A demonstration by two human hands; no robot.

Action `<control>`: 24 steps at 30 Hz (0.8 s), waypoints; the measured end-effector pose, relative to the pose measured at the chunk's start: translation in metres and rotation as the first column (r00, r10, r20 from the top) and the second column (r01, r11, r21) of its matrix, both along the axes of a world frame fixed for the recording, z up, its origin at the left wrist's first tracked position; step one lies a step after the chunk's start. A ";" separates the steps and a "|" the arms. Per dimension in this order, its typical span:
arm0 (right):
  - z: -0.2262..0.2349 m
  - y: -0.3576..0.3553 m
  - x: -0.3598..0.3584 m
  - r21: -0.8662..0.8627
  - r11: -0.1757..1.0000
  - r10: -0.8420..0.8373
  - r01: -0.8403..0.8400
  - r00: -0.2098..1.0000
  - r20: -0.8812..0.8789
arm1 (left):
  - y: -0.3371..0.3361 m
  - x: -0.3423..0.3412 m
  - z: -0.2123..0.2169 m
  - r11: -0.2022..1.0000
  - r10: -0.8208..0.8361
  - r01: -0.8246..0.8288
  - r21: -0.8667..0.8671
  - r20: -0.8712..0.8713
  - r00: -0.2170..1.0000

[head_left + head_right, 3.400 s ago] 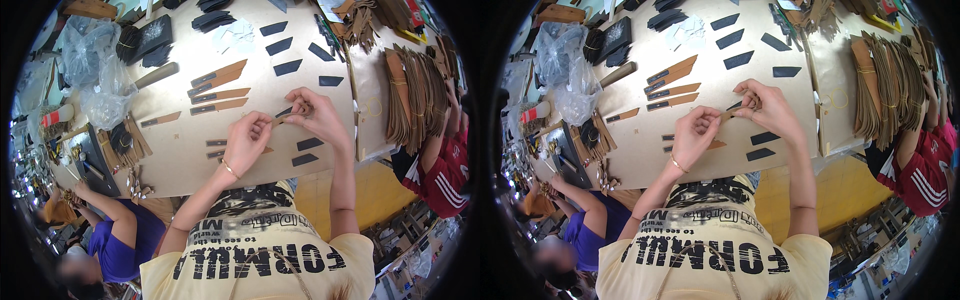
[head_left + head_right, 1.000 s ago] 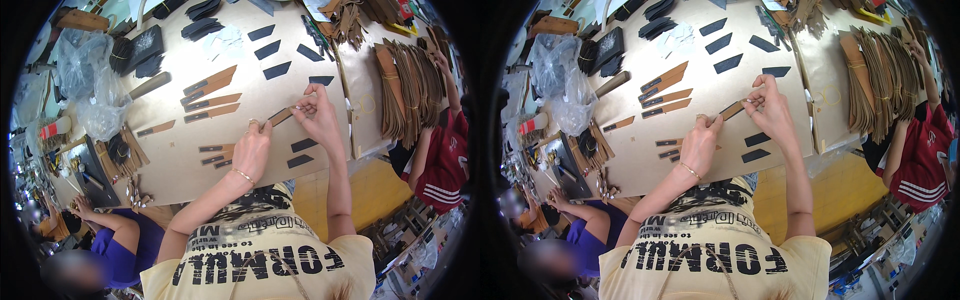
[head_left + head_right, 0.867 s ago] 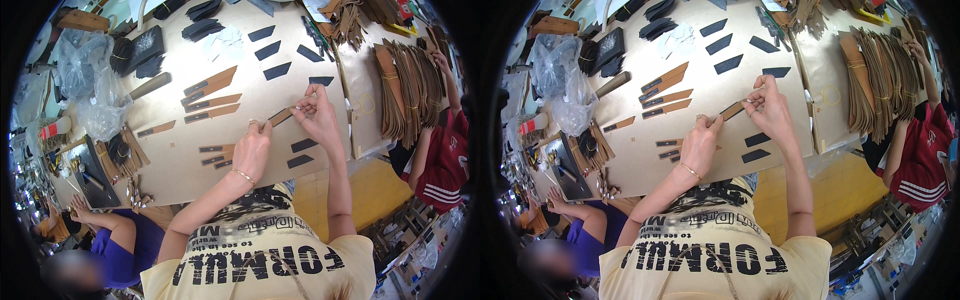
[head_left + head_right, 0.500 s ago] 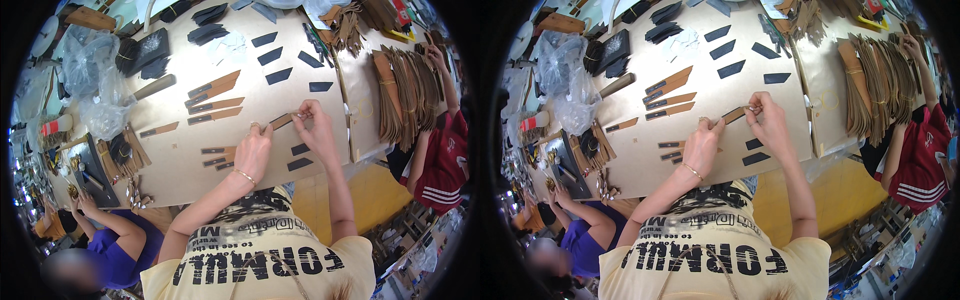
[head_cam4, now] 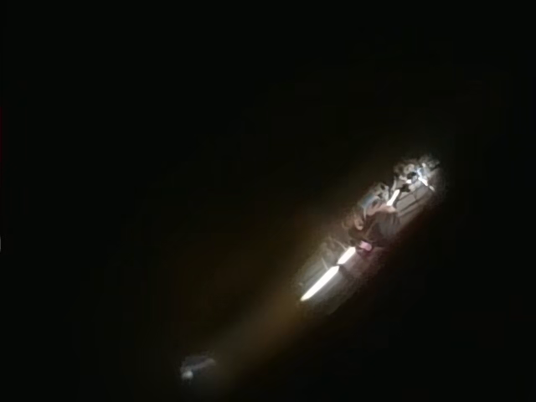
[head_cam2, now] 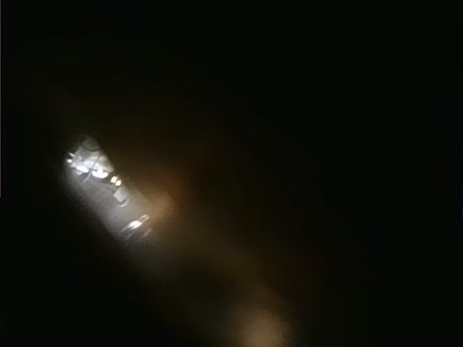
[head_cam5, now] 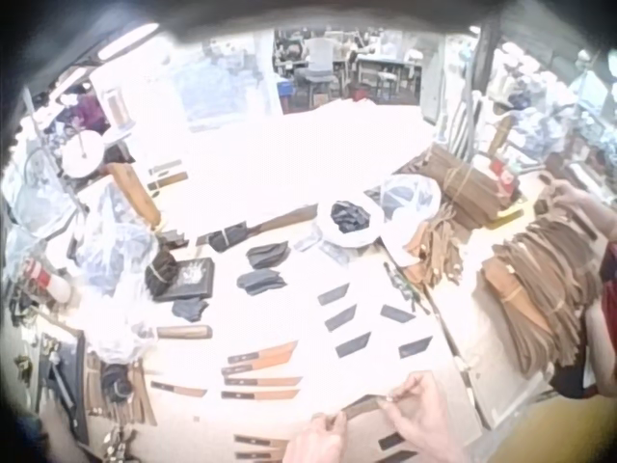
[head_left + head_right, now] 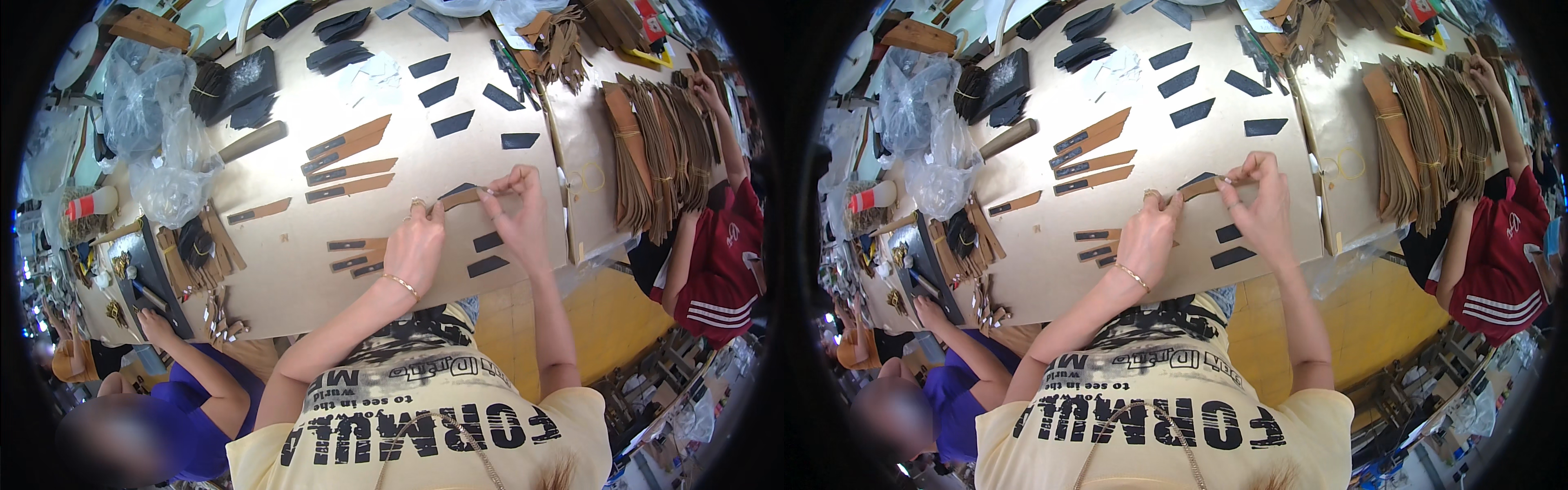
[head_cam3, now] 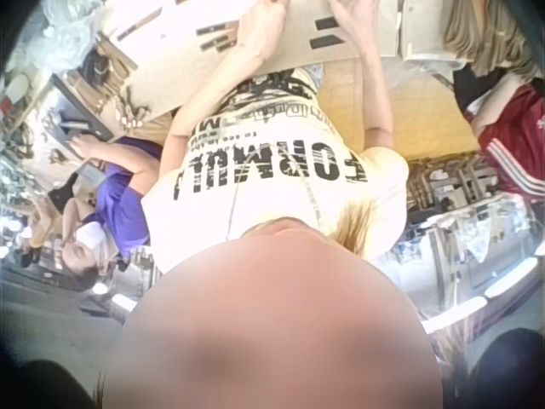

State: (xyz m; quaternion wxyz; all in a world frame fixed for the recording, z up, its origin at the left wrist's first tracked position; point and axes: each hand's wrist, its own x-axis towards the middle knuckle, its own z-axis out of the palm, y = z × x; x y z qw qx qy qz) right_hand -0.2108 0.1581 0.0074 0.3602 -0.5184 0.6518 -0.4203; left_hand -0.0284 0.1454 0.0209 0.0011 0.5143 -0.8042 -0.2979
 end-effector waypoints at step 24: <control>0.003 -0.002 0.018 -0.142 0.984 -0.030 -0.112 0.676 -0.736 | 0.000 0.000 -0.001 1.000 0.013 -0.013 -0.008 -0.009 1.000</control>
